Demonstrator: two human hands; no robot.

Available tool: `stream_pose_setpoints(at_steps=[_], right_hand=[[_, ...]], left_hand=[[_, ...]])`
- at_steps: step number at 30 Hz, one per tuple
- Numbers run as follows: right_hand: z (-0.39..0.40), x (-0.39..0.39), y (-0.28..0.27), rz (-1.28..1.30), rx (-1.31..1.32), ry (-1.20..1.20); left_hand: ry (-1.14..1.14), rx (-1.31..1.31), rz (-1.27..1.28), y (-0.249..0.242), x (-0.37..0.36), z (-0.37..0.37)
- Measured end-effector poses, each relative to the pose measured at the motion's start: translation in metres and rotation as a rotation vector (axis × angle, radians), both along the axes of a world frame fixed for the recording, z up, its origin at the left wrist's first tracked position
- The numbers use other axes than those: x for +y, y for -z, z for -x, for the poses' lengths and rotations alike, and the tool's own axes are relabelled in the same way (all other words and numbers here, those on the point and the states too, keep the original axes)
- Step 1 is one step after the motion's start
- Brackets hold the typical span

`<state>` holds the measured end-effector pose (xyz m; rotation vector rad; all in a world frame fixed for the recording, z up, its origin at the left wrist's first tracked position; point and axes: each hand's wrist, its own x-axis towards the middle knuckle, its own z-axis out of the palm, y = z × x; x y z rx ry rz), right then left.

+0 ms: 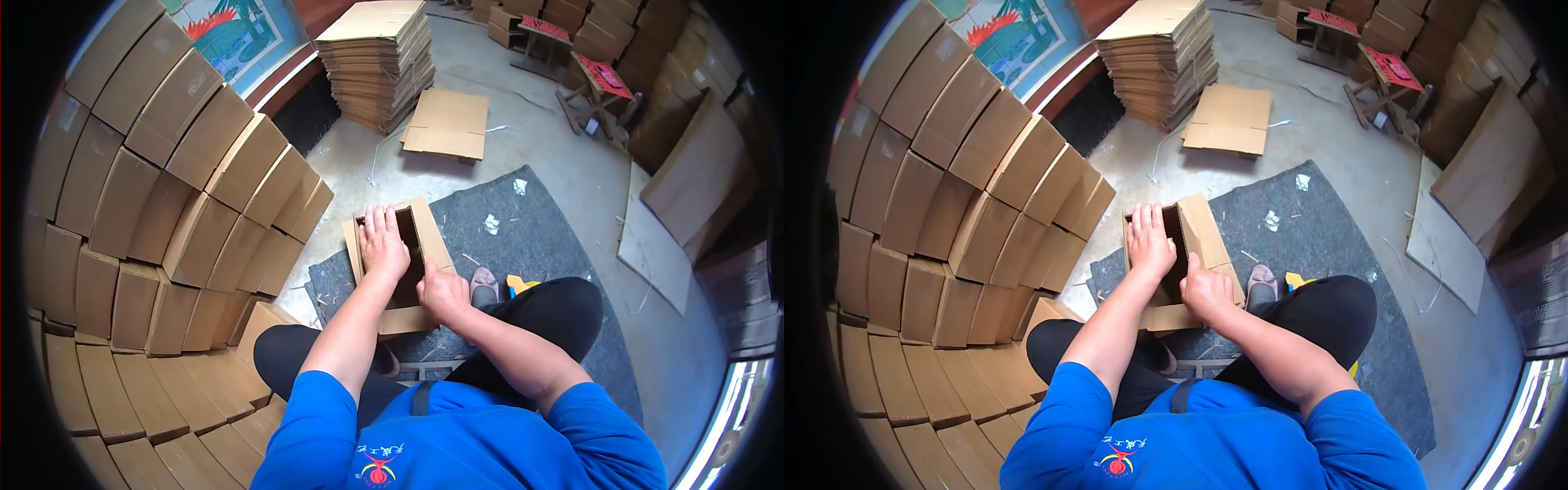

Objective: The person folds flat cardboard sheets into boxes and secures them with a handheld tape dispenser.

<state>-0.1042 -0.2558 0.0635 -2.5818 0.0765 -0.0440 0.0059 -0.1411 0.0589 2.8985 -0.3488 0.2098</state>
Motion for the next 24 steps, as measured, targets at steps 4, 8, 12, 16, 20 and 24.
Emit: stream_pose_setpoints(at_steps=[4, 8, 12, 16, 20, 24], right_hand=[[-0.003, 0.000, -0.005, -0.008, 0.028, 0.012], [-0.006, 0.003, -0.008, 0.006, 0.054, 0.007], [-0.005, -0.003, -0.003, 0.035, 0.041, 0.029], [-0.005, -0.004, -0.004, 0.007, -0.021, 0.047], [-0.006, 0.007, 0.007, 0.091, -0.204, 0.017], [-0.010, 0.028, 0.014, 0.134, -0.114, -0.047]], left_hand=[[-0.023, 0.138, -0.071, 0.025, -0.003, 0.026], [0.022, 0.459, -0.091, 0.025, 0.005, 0.019], [0.104, 0.744, 0.013, -0.012, 0.009, 0.006], [0.032, -0.181, 0.293, -0.037, 0.046, 0.050], [-0.093, 0.293, 0.903, 0.015, 0.065, 0.070], [-0.056, 0.190, 1.035, 0.030, 0.030, 0.070]])
